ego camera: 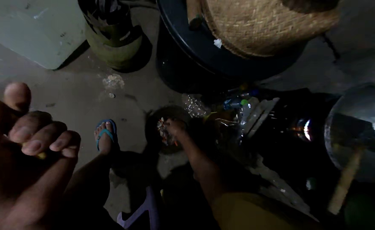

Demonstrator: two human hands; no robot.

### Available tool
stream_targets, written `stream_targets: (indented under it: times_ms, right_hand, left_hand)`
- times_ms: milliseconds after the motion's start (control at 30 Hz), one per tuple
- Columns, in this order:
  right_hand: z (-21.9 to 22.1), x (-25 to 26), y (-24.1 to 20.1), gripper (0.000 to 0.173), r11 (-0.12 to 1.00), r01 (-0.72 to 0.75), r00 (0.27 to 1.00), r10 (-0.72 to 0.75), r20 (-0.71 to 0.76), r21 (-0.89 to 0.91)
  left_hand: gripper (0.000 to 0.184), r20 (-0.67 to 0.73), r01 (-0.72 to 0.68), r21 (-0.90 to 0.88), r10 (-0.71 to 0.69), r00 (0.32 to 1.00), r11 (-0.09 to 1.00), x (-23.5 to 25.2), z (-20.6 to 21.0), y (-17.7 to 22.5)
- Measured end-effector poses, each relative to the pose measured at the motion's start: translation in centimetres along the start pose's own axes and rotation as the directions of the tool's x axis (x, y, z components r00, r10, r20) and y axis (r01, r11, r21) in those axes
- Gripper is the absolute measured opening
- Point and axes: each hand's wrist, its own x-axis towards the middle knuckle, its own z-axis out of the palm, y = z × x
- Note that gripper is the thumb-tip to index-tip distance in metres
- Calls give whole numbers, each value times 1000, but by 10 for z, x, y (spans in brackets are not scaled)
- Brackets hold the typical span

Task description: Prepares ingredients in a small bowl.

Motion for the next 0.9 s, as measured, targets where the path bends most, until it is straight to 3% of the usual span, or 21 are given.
stream_targets:
  times_ms: [100, 167, 233, 333, 400, 467, 533, 633, 700, 767, 833, 900]
  right_hand:
    - [57, -24, 24, 48, 984, -106, 994, 103, -25, -140]
    - [69, -32, 32, 47, 972, -129, 991, 118, -66, -197]
    - [47, -28, 18, 47, 977, -96, 995, 91, -34, -191]
    - [-9, -2, 3, 43, 995, 30, 988, -16, 155, -91]
    - [-33, 26, 0, 41, 990, 112, 972, -92, 215, -81]
    - [-18, 17, 3, 41, 997, 71, 992, -72, 99, 15]
    - [10, 3, 7, 43, 998, -5, 1000, 4, -24, -67]
    - [62, -26, 25, 48, 969, -125, 992, 116, -56, -213]
    - [57, -27, 25, 47, 954, -123, 992, 112, -55, -274]
    - [29, -17, 15, 44, 977, -72, 997, 74, 3, -202]
    - [-6, 3, 16, 43, 1000, 2, 993, -3, 115, 6]
    - [-27, 24, 21, 42, 990, 41, 990, -58, 127, 135]
  left_hand:
    - [46, -11, 24, -18, -24, 1000, 1000, -1, -2, 4]
    - [43, -41, 21, -39, -23, 999, 999, -1, -1, 3]
    - [47, -48, 19, -23, -20, 999, 1000, -4, 1, 1]
    - [45, 22, 56, -85, -54, 998, 995, -4, 2, -1]
    - [45, -10, 29, -68, -30, 999, 997, -5, 2, 0]
    - [45, -38, 13, -28, -15, 999, 1000, -8, 1, 0]
    - [47, -31, -8, -1, 8, 999, 1000, -6, 3, 2]
    - [46, -49, 2, -9, -3, 999, 1000, -2, 3, 3]
    - [45, -63, 13, -43, -16, 998, 999, -1, 3, 1]
    - [45, -39, 38, -49, -40, 998, 998, -2, 3, 0]
    - [46, 2, 42, -22, -42, 999, 999, -3, 2, 1]
    - [48, -12, 2, 18, -2, 1000, 1000, -4, -3, 4]
